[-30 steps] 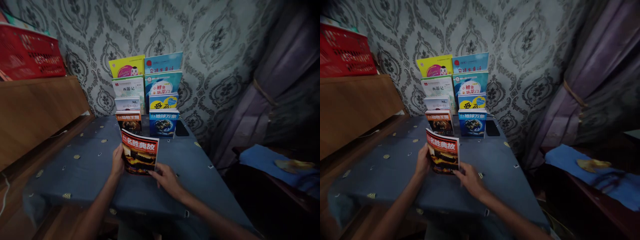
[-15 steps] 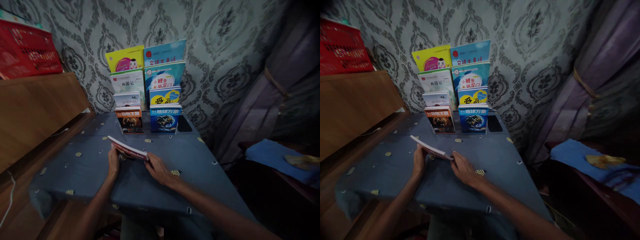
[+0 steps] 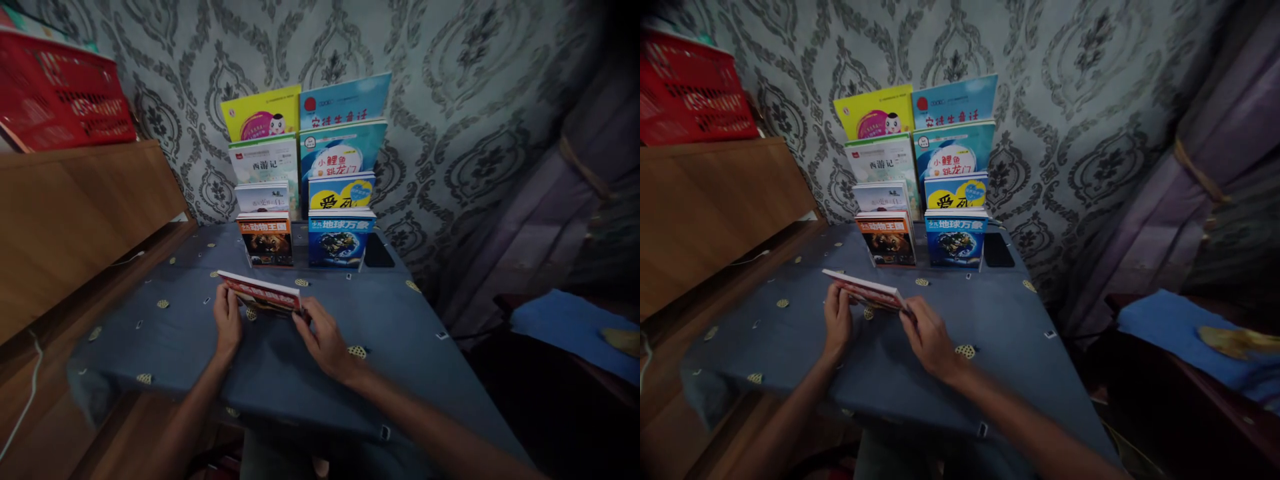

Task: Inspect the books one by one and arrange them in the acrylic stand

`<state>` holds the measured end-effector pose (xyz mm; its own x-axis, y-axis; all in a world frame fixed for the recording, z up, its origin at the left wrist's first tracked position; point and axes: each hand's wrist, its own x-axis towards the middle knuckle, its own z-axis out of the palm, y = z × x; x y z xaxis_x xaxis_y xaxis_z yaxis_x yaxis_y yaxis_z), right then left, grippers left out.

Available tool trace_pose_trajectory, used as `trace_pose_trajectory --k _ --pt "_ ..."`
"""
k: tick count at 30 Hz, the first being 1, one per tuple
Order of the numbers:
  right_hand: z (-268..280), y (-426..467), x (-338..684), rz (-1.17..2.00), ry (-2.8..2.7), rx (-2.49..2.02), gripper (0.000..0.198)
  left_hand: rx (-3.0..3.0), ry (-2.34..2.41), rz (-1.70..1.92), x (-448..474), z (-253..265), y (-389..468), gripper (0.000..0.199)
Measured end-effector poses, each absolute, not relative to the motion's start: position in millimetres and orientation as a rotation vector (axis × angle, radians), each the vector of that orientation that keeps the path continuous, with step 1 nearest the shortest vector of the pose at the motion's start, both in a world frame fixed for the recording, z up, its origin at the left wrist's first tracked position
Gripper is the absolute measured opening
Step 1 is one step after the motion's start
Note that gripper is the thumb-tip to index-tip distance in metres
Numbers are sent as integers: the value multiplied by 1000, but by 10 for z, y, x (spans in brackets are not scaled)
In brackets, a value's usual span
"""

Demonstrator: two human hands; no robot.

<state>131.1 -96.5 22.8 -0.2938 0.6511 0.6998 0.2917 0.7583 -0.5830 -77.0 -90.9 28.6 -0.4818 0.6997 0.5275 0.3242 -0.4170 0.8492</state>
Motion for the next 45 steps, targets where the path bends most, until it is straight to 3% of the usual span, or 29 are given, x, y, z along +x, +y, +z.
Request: trace_pose_trajectory --k 5,20,30,38,45 --pt "281 -891 1269 447 -1874 -737 17 1353 1438 2025 -755 326 -881 32" --pt "296 -661 1031 376 -1783 -828 18 1487 1611 1963 -816 456 -623 58" --pt "296 -340 883 341 -1749 -948 27 1551 1746 1932 -942 366 -308 59" --pt "654 -43 832 280 -1710 -822 25 1546 1632 2221 -937 705 8 62" --pt "870 209 982 302 -1635 -667 28 1671 1473 2415 -765 990 159 53"
